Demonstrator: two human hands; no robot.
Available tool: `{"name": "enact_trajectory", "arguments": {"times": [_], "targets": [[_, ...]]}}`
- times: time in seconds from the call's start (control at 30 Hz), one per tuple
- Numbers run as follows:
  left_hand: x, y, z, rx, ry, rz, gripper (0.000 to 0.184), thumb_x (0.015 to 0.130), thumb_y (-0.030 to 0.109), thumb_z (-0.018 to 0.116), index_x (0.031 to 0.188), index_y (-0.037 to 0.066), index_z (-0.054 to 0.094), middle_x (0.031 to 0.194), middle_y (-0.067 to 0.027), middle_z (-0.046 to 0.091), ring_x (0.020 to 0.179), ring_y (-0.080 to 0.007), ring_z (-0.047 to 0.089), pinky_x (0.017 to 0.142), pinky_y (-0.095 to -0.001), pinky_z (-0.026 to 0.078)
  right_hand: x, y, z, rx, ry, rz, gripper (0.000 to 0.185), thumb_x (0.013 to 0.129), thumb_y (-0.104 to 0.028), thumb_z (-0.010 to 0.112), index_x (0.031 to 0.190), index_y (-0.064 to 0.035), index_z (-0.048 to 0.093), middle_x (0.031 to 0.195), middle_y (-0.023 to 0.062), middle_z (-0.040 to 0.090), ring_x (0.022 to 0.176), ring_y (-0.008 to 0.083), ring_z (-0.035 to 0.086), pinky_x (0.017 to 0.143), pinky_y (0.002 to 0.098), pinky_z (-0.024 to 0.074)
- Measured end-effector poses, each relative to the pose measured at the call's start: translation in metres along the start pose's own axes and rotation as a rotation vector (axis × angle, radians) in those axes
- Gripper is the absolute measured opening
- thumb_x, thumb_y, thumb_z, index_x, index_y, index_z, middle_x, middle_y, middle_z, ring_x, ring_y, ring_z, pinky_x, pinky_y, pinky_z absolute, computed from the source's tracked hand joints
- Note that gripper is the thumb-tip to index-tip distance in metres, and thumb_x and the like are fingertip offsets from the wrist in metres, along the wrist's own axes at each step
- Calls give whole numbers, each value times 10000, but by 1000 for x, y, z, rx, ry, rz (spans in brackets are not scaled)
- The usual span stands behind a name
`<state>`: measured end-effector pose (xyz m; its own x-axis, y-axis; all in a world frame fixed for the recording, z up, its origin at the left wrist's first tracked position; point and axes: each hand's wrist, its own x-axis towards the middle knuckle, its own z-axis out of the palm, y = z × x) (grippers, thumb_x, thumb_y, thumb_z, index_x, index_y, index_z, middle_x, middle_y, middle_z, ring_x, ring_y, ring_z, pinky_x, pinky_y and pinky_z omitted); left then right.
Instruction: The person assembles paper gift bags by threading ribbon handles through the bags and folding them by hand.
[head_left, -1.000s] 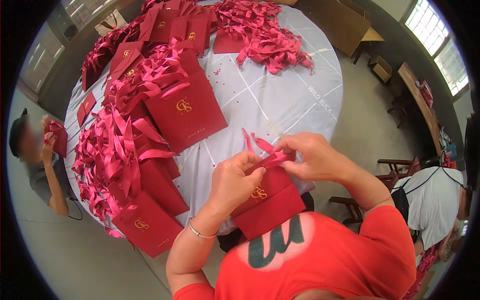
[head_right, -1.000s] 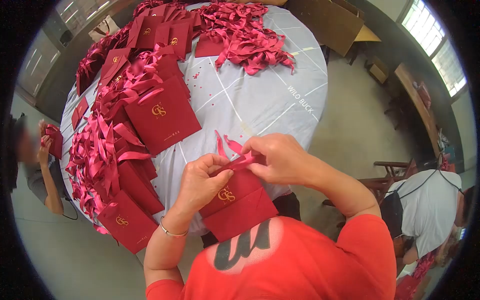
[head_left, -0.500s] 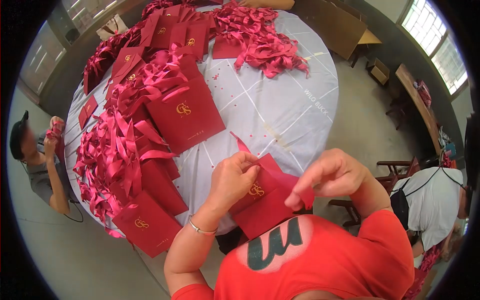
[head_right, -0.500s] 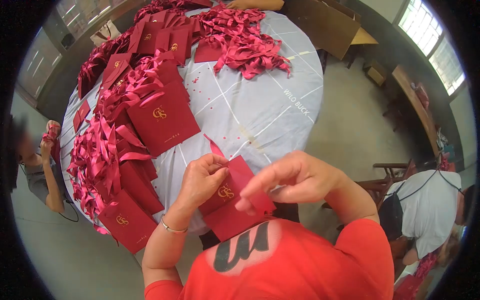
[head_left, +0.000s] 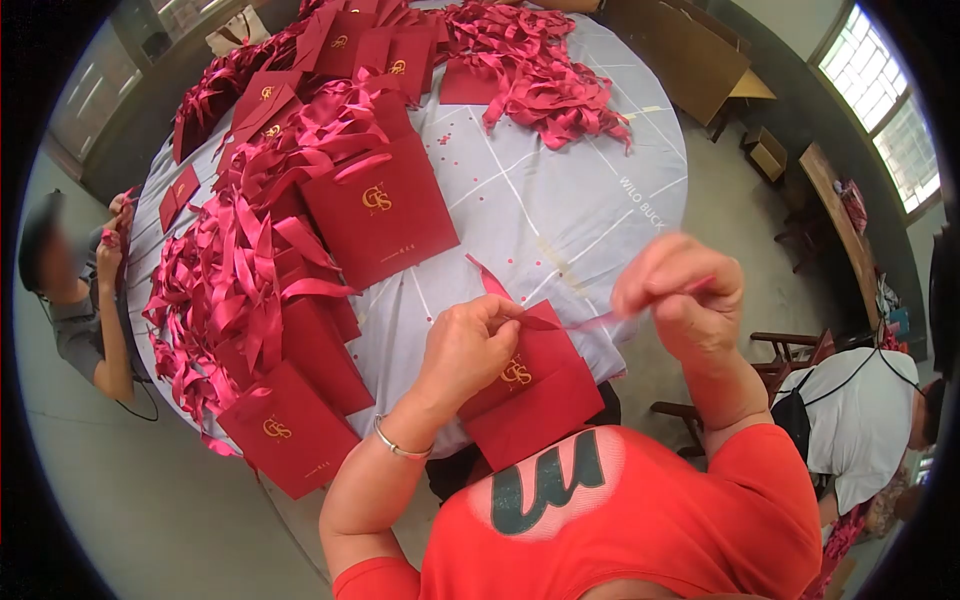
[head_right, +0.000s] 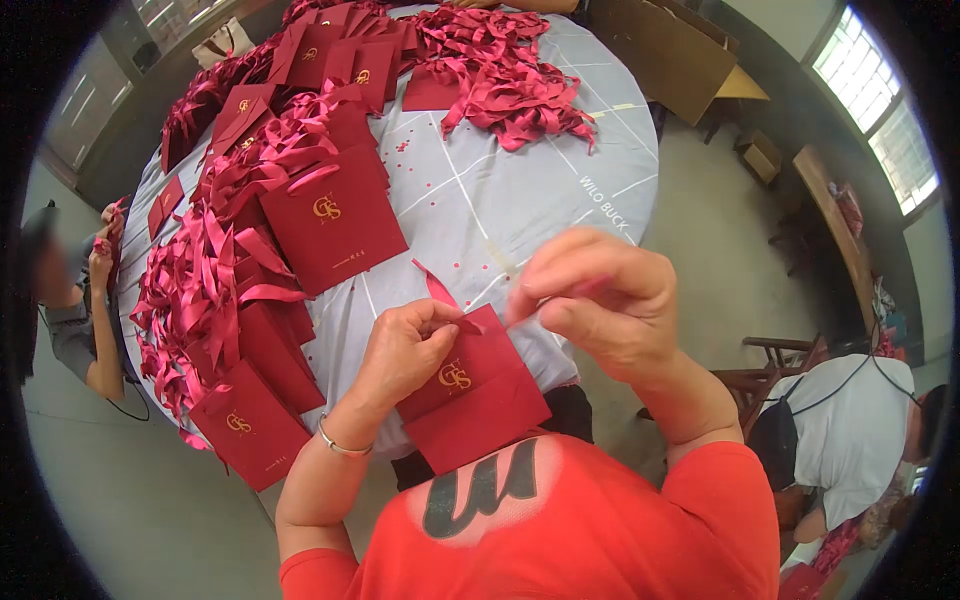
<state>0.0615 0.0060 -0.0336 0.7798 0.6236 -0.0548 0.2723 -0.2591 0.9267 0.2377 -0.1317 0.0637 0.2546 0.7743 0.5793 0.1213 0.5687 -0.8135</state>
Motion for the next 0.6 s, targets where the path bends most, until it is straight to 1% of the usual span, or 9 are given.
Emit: {"name": "enact_trajectory", "arguments": {"times": [0.03, 0.07, 0.13, 0.17, 0.27, 0.37, 0.47, 0.57, 0.6], "targets": [[0, 2, -1, 21, -21, 1, 169, 876, -8, 608, 1036, -57, 639, 859, -93, 728, 762, -84, 653, 656, -235, 512, 0, 0, 2, 150, 0, 193, 183, 798, 34, 750, 971, -18, 718, 859, 150, 661, 717, 173, 648, 613, 295, 511], [-1, 4, -4, 17, -17, -3, 169, 876, -8, 608, 1036, -57, 639, 859, -93, 728, 762, -84, 653, 656, -235, 512, 4, -1, 5, -56, -91, 234, 186, 809, 54, 727, 984, -9, 716, 838, 142, 671, 701, 180, 679, 591, 294, 526], [-3, 9, -8, -55, -71, -51, 232, 858, -41, 553, 1086, -61, 587, 876, -105, 722, 765, -97, 651, 664, -249, 515, 14, 19, 14, -536, -250, 88, 192, 812, 35, 730, 999, -5, 712, 825, 118, 676, 696, 178, 686, 584, 276, 513], [-2, 8, -8, -60, -67, -54, 232, 858, -41, 553, 1086, -61, 587, 876, -105, 722, 765, -97, 651, 664, -249, 515, 11, 39, 13, -578, -305, 26, 178, 804, 12, 728, 979, -16, 711, 836, 106, 672, 712, 221, 681, 598, 297, 514], [-3, 7, -9, -79, -57, -43, 282, 840, -57, 532, 1123, -61, 544, 895, -118, 717, 766, -107, 648, 668, -257, 514, -2, 76, 10, -708, -385, 80, 155, 789, -20, 732, 942, -39, 719, 835, 109, 667, 733, 266, 658, 624, 341, 519], [-3, 10, -13, -124, -30, -12, 254, 835, -41, 576, 1089, -52, 570, 848, -116, 716, 754, -118, 653, 672, -275, 518, -8, 84, 7, -704, -396, 124, 113, 793, -50, 729, 905, -42, 720, 837, 107, 663, 747, 280, 651, 644, 360, 523], [-3, 16, -24, -16, -47, 56, 192, 821, -18, 631, 1013, -27, 620, 798, -111, 715, 737, -127, 659, 669, -290, 517, -5, 80, 2, -706, -384, 181, 101, 796, -55, 730, 895, -37, 722, 831, 104, 663, 746, 276, 653, 642, 356, 523], [-3, 26, -38, 187, -88, 89, 92, 793, 62, 703, 874, 25, 685, 783, -103, 720, 706, -198, 686, 633, -304, 507, -2, 69, -3, -742, -397, 229, 95, 794, -55, 733, 885, -31, 723, 811, 104, 657, 738, 275, 649, 638, 354, 522], [-3, 27, -39, 182, -86, 83, 92, 793, 62, 703, 874, 25, 685, 783, -103, 720, 706, -198, 686, 633, -304, 507, -1, 66, -3, -759, -404, 234, 93, 792, -54, 734, 881, -28, 724, 797, 105, 652, 730, 275, 646, 635, 353, 521]]}}
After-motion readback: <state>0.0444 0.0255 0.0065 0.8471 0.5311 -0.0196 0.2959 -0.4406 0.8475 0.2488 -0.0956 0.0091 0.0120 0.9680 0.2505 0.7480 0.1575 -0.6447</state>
